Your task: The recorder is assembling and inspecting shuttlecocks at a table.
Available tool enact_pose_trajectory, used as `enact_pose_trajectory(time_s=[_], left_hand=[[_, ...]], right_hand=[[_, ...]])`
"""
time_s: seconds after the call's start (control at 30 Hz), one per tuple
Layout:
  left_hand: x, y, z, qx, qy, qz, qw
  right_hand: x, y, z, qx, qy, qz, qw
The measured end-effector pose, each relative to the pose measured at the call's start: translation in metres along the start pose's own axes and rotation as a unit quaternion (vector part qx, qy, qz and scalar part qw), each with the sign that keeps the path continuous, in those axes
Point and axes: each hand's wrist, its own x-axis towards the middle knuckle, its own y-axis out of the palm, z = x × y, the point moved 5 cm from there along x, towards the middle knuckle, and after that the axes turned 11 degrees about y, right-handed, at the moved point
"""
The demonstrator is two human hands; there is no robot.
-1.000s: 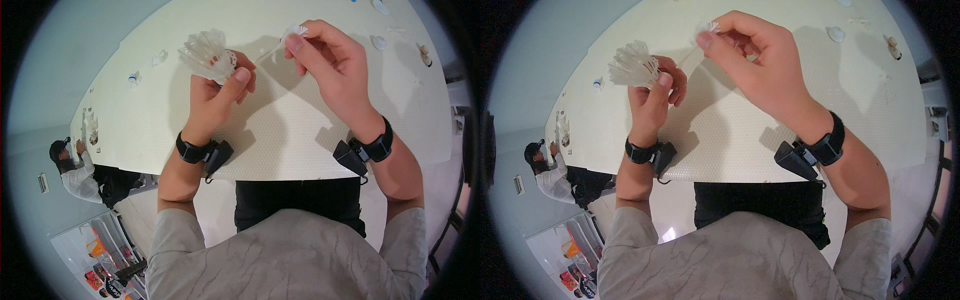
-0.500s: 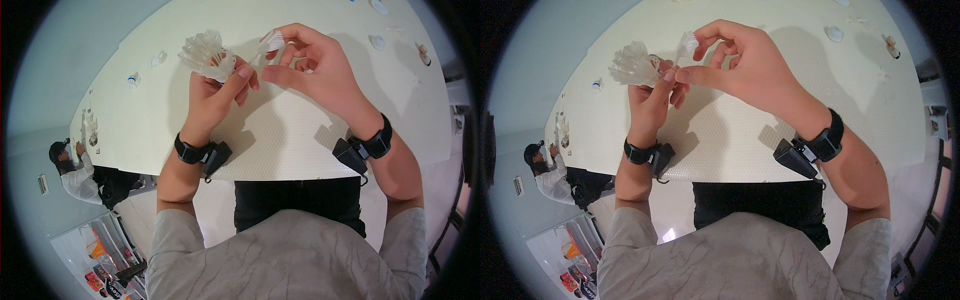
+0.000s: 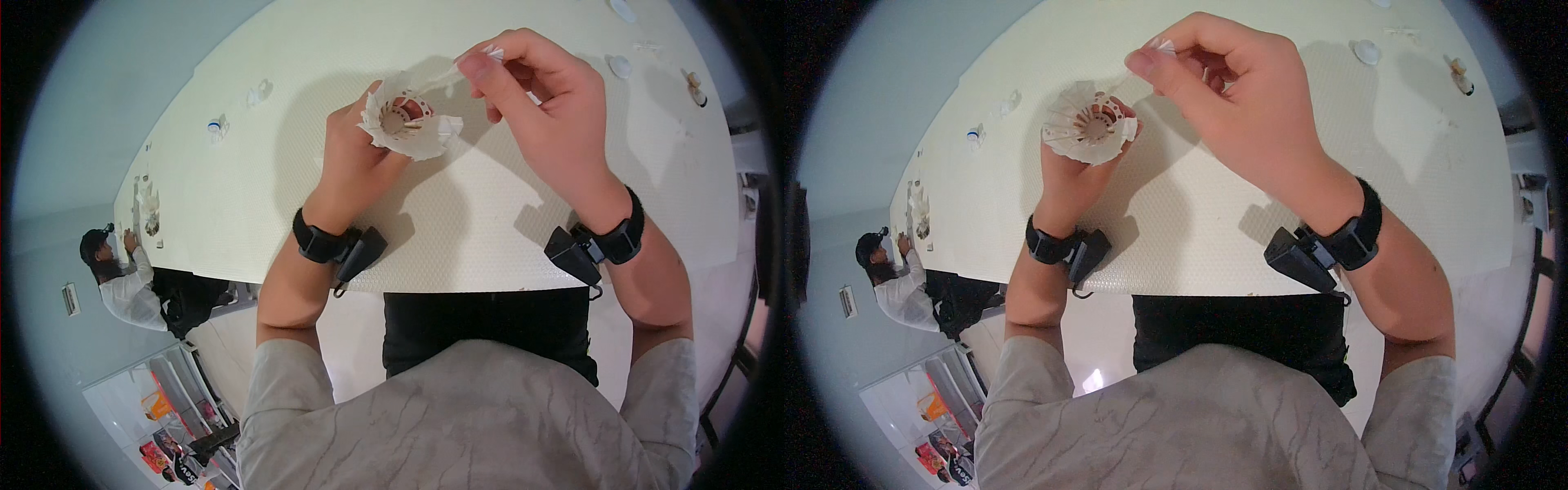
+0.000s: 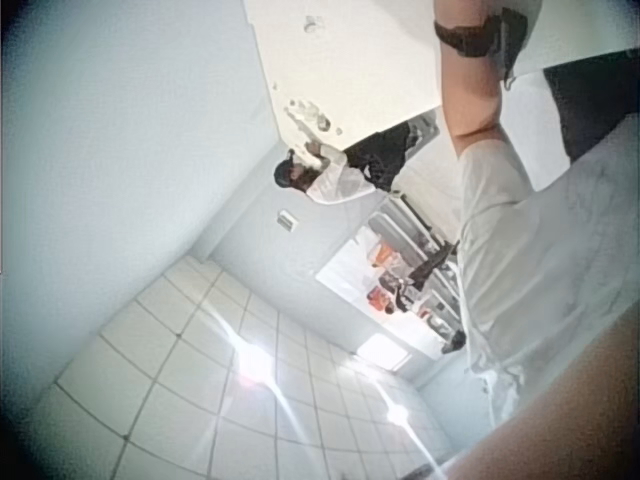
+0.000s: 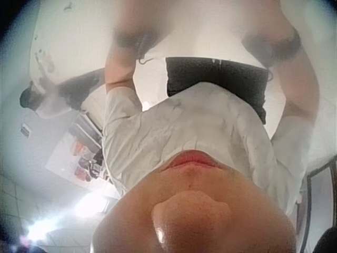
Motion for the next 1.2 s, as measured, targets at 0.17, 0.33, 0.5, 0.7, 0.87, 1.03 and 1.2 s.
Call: enact_pose_trajectory(time_s=[0.17, 0.33, 0.5, 0.7, 0.87, 1.03, 1.2], left_hand=[[0.000, -0.001, -0.001, -0.024, -0.007, -0.007, 1.000], [-0.001, 0.000, 0.002, -0.028, -0.027, 0.005, 0.999], [0.000, 0.002, 0.000, -0.018, 0.003, 0.022, 1.000], [0.002, 0.005, -0.004, -0.046, 0.014, 0.023, 0.999], [0.004, 0.006, -0.003, -0.105, -0.011, 0.034, 0.994], [0.007, 0.005, -0.006, -0.099, 0.016, 0.032, 0.994], [0.006, 0.002, -0.010, -0.029, 0.035, 0.041, 0.998]], right_hand=[[0.000, 0.000, 0.005, -0.066, -0.015, -0.013, 0.998], [-0.001, -0.001, 0.009, -0.090, -0.042, -0.032, 0.994], [-0.002, 0.001, 0.009, -0.073, -0.020, -0.028, 0.997], [-0.001, -0.003, 0.014, -0.101, -0.072, -0.020, 0.992], [0.000, 0.000, 0.021, -0.109, -0.116, 0.001, 0.987], [0.003, 0.002, 0.020, -0.099, -0.131, 0.006, 0.986], [0.003, 0.007, 0.014, -0.122, -0.103, 0.003, 0.987]])
